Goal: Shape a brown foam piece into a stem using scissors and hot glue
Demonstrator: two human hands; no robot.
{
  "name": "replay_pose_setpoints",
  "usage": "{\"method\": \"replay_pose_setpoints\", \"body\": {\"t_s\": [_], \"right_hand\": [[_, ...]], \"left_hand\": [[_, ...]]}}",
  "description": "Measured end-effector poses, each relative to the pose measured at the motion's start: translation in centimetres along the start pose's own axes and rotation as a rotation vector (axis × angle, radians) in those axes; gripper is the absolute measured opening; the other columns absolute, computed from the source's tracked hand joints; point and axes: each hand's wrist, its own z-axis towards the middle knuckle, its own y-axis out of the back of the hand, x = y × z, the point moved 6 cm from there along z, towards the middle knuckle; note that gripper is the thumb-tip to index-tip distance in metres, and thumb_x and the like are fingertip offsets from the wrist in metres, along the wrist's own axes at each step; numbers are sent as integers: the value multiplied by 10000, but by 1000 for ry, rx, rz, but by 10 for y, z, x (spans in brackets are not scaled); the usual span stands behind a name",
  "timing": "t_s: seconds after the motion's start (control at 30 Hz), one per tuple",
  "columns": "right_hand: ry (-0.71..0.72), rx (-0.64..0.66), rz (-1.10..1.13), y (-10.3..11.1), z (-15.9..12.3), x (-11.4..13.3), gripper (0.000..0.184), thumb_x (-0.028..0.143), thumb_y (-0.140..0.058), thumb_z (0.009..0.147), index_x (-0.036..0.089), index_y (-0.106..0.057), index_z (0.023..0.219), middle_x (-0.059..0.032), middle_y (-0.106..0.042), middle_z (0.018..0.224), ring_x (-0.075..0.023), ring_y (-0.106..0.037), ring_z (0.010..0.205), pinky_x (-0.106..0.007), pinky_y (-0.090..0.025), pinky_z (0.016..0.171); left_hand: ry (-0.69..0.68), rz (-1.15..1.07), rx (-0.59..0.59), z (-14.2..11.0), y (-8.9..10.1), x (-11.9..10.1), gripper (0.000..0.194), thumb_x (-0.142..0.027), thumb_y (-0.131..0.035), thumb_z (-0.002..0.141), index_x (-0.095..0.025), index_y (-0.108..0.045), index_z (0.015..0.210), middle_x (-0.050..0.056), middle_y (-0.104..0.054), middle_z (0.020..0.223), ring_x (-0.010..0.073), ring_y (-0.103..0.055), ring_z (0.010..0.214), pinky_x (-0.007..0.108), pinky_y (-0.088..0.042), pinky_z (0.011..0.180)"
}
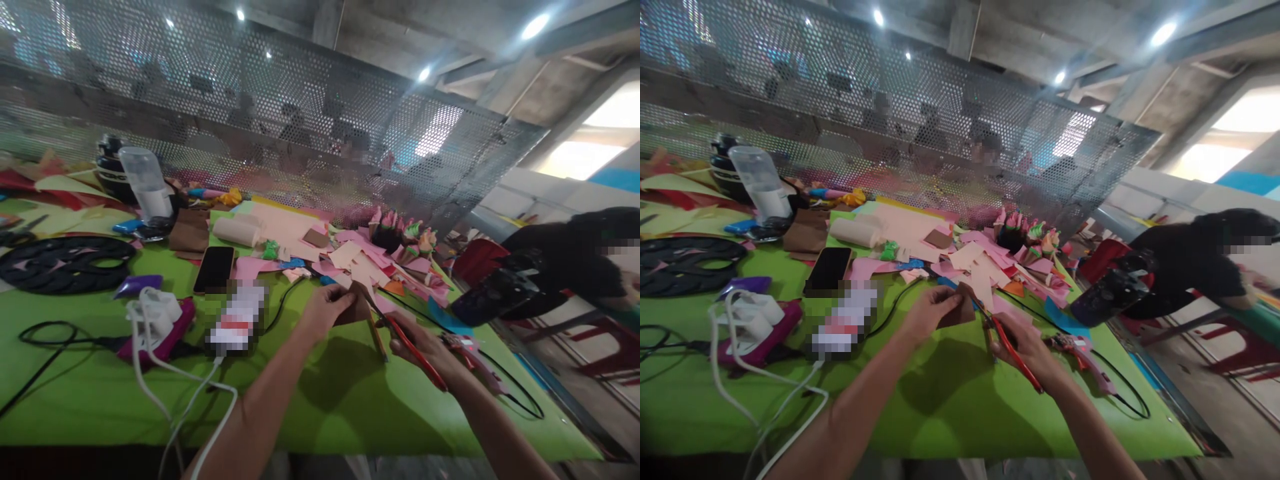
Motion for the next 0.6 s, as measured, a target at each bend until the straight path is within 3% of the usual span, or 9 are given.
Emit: {"method": "replay_pose_setpoints", "body": {"t_s": [0.37, 0.6], "right_hand": [[-72, -31, 174, -9, 3, -21, 344, 511, -621, 801, 208, -676, 953, -33, -625, 804, -149, -514, 623, -251, -428, 526], [-105, -53, 197, -9, 1, -22, 333, 506, -640, 776, 197, -675, 894, 2, -542, 676, -116, -441, 535, -222, -366, 452]], "left_hand": [[33, 0, 20, -1, -2, 2, 349, -472, -811, 598, -152, -714, 699, 11, -673, 686, 141, -558, 644, 261, -410, 651], [70, -19, 33, -3, -4, 2, 337, -457, -817, 586, -155, -711, 693, 5, -670, 671, 135, -554, 625, 254, -412, 636]]}}
